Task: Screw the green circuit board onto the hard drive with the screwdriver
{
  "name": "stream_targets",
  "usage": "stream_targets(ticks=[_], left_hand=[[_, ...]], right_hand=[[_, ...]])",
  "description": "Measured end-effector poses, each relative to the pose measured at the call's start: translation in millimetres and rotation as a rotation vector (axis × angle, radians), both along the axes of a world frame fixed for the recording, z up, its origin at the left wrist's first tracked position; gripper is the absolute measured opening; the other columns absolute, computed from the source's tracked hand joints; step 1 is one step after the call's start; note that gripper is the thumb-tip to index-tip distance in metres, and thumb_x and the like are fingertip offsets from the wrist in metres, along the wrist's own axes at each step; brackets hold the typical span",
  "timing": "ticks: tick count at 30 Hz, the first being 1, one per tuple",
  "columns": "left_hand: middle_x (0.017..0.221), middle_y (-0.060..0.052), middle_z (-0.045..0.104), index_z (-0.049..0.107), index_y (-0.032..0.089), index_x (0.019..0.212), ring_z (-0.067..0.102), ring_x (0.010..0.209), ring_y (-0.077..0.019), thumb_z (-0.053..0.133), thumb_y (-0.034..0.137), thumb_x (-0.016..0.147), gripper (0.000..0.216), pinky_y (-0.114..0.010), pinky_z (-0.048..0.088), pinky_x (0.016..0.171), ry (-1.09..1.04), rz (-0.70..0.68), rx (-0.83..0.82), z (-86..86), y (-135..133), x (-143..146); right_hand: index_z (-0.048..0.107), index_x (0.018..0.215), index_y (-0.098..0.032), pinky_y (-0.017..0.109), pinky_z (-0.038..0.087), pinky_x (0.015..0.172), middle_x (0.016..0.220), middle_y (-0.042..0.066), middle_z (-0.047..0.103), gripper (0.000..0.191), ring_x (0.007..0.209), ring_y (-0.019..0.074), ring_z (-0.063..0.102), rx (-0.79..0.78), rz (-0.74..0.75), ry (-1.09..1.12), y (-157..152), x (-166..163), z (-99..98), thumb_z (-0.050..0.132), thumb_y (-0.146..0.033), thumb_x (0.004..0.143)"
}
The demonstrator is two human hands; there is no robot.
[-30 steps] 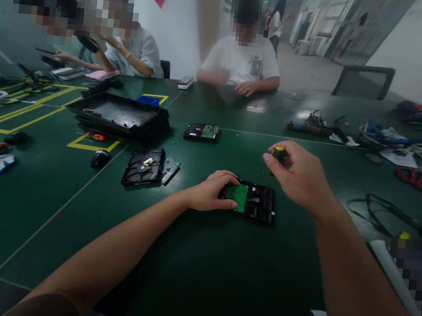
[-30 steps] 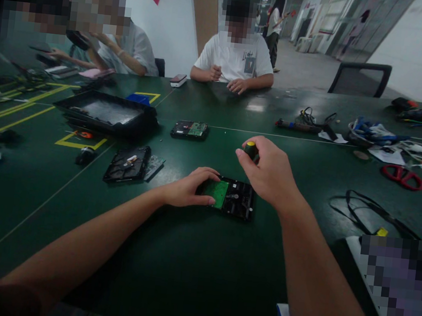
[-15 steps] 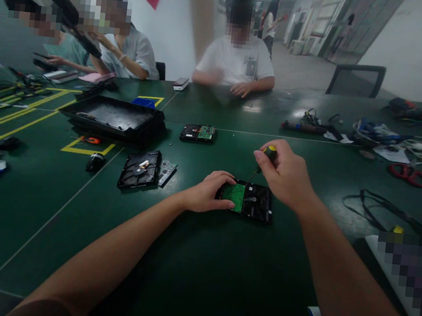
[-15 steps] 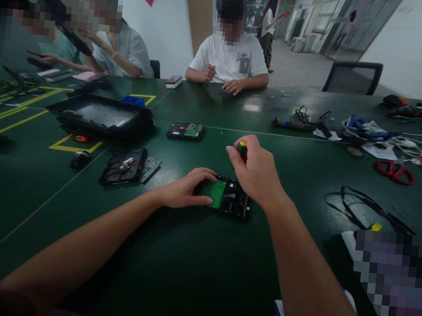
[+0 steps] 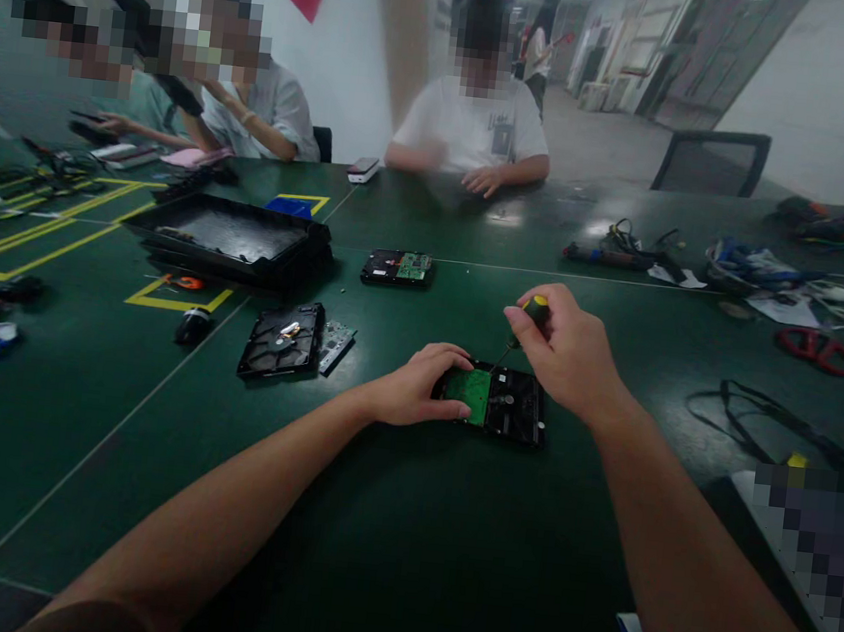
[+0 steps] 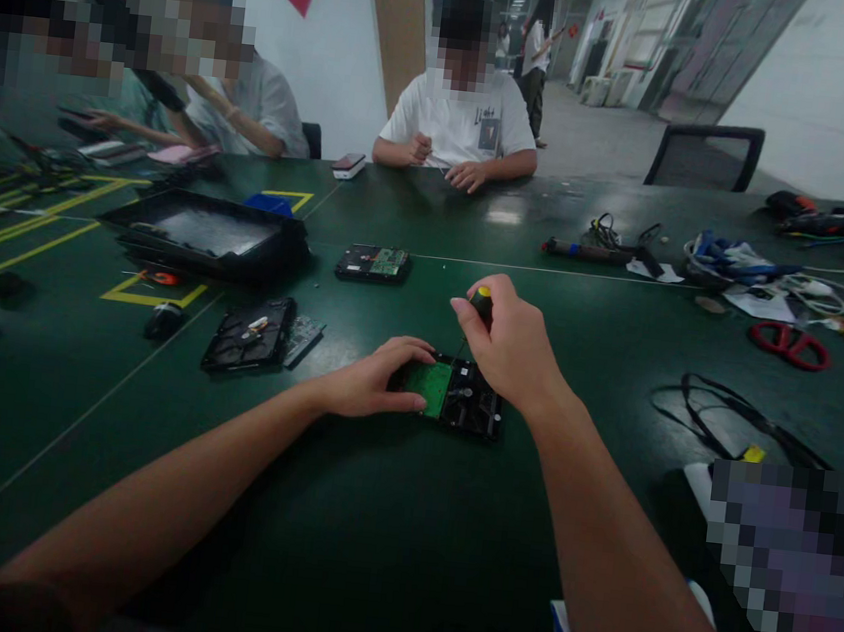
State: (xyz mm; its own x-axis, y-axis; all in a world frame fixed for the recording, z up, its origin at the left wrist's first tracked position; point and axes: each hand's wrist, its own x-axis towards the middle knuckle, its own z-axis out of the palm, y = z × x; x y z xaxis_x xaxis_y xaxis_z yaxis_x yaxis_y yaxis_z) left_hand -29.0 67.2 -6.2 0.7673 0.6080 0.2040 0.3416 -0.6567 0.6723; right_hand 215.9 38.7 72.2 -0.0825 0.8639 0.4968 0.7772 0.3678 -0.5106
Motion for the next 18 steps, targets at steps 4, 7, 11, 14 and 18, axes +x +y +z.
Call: stream_targets(ticks=[4, 7, 11, 14, 18], left_hand=[[0.146, -0.016, 0.054, 0.054, 0.024, 0.139, 0.048, 0.141, -0.0338, 0.078, 0.045, 0.088, 0.060, -0.057, 0.040, 0.119, -0.011, 0.003, -0.001, 1.8, -1, 0], [0.147, -0.015, 0.054, 0.055, 0.025, 0.139, 0.048, 0.141, -0.0338, 0.078, 0.045, 0.088, 0.060, -0.056, 0.040, 0.118, -0.014, 0.006, -0.012, 1.9, -1, 0], [0.147, -0.015, 0.055, 0.055, 0.025, 0.139, 0.048, 0.140, -0.0343, 0.080, 0.046, 0.086, 0.062, -0.057, 0.040, 0.118, -0.019, 0.006, -0.006, -0.4, 0, 0], [0.147, -0.015, 0.054, 0.055, 0.025, 0.139, 0.048, 0.141, -0.0342, 0.079, 0.046, 0.087, 0.062, -0.057, 0.039, 0.119, -0.009, 0.008, -0.009, -1.3, 1, 0], [0.148, -0.016, 0.054, 0.055, 0.025, 0.140, 0.048, 0.141, -0.0344, 0.079, 0.046, 0.087, 0.062, -0.056, 0.040, 0.119, -0.016, 0.004, -0.017, -0.6, 0, 0]], right_hand=[[0.065, 0.122, -0.022, 0.034, 0.044, 0.066, 0.087, 0.005, 0.072, 0.032, 0.070, 0.0195, 0.063, 0.038, 0.079, -0.034, -2, -4, 3.0, 0.064, -0.044, 0.099], [0.068, 0.121, -0.023, 0.034, 0.046, 0.069, 0.096, 0.006, 0.075, 0.030, 0.076, 0.0203, 0.066, 0.027, 0.131, -0.019, -5, -8, 8.1, 0.064, -0.043, 0.100], [0.071, 0.125, -0.023, 0.034, 0.048, 0.068, 0.108, 0.008, 0.076, 0.034, 0.075, 0.0179, 0.066, -0.053, 0.168, 0.118, -9, -11, 12.6, 0.054, -0.043, 0.105], [0.071, 0.127, -0.023, 0.032, 0.046, 0.059, 0.115, 0.007, 0.075, 0.038, 0.061, 0.0120, 0.060, -0.188, 0.234, 0.315, -10, -10, 12.2, 0.045, -0.043, 0.108], [0.073, 0.118, -0.023, 0.028, 0.040, 0.050, 0.110, 0.006, 0.075, 0.032, 0.055, 0.0088, 0.055, -0.338, 0.339, 0.521, -7, -9, 11.0, 0.052, -0.044, 0.105]])
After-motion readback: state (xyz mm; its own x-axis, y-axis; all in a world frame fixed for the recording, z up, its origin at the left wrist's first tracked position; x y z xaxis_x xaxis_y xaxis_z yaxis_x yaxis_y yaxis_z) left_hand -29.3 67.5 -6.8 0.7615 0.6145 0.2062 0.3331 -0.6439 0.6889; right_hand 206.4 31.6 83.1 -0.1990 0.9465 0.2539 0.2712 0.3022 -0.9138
